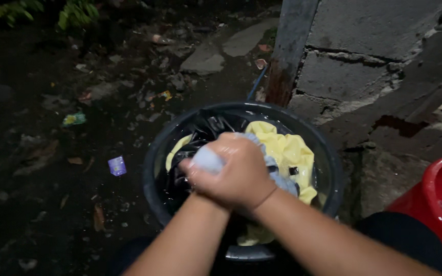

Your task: The person washes clothes by hand, soaking, scrubbing, and wringing out garments in plastic basins filled with water.

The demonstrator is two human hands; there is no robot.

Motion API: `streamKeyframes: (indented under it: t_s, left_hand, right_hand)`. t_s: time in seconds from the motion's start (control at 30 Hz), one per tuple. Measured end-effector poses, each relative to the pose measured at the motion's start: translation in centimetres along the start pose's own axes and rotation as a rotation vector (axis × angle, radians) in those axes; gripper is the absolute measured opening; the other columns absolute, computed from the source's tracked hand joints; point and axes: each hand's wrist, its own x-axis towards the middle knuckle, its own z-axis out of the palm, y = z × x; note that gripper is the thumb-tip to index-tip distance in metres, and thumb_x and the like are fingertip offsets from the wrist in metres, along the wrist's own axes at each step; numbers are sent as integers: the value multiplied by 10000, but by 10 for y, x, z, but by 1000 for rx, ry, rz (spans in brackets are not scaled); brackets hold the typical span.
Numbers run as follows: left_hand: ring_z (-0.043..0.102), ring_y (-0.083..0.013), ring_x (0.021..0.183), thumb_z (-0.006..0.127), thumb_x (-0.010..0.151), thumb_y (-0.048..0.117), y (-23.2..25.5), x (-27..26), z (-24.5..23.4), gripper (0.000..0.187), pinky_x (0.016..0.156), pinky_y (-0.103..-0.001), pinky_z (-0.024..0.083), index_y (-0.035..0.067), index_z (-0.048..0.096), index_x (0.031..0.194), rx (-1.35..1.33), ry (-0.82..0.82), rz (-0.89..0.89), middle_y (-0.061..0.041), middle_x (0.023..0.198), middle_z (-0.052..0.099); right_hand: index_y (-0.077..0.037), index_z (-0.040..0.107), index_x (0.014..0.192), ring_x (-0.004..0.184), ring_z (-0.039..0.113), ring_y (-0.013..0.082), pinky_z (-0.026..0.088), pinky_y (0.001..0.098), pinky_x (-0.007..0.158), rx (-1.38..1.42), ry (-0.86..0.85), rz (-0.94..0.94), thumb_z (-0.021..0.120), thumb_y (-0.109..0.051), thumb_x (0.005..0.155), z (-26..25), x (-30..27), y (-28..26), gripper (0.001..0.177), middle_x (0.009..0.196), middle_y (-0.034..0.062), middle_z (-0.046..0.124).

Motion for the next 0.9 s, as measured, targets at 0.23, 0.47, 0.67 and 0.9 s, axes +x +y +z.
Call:
streamKeyframes:
  t_s: [0.23,0.47,0.67,0.9]
  left_hand:
    - [666,-291,882,542,978,531,84,-28,-15,485,762,-439,568,79,674,1094,135,196,-385,-137,980,725]
    - [53,-503,1527,560,888,602,109,-42,-16,740,1018,-827,108,353,372,1559,1679,173,-55,-52,1706,149]
    - [-69,-480,1528,501,826,789,88,-42,-17,925,1055,-863,48,416,140,1592,1778,-19,-394,-35,1709,-38]
    - [435,-375,1405,550,797,779,43,-11,-49,925,1081,-635,401,317,336,1569,1723,-44,-403,-83,1542,434]
  right_hand:
    - [9,744,862,750,677,434,519,469,703,386,200,665,749,-414,878,-22,4,123,423,868,214,720]
    - [-251,437,1515,1524,170,430,243,613,1149,-605,-381,354,703,-497,760,-9,-15,120,838,1686,147,144]
    - [-518,182,1582,1525,28,530,190,683,1161,-582,-807,520,720,-754,722,19,-14,113,1042,1701,129,-103]
    - [-227,514,1425,1349,521,331,401,486,1120,-352,-451,194,797,-639,648,51,-26,196,924,1448,117,572]
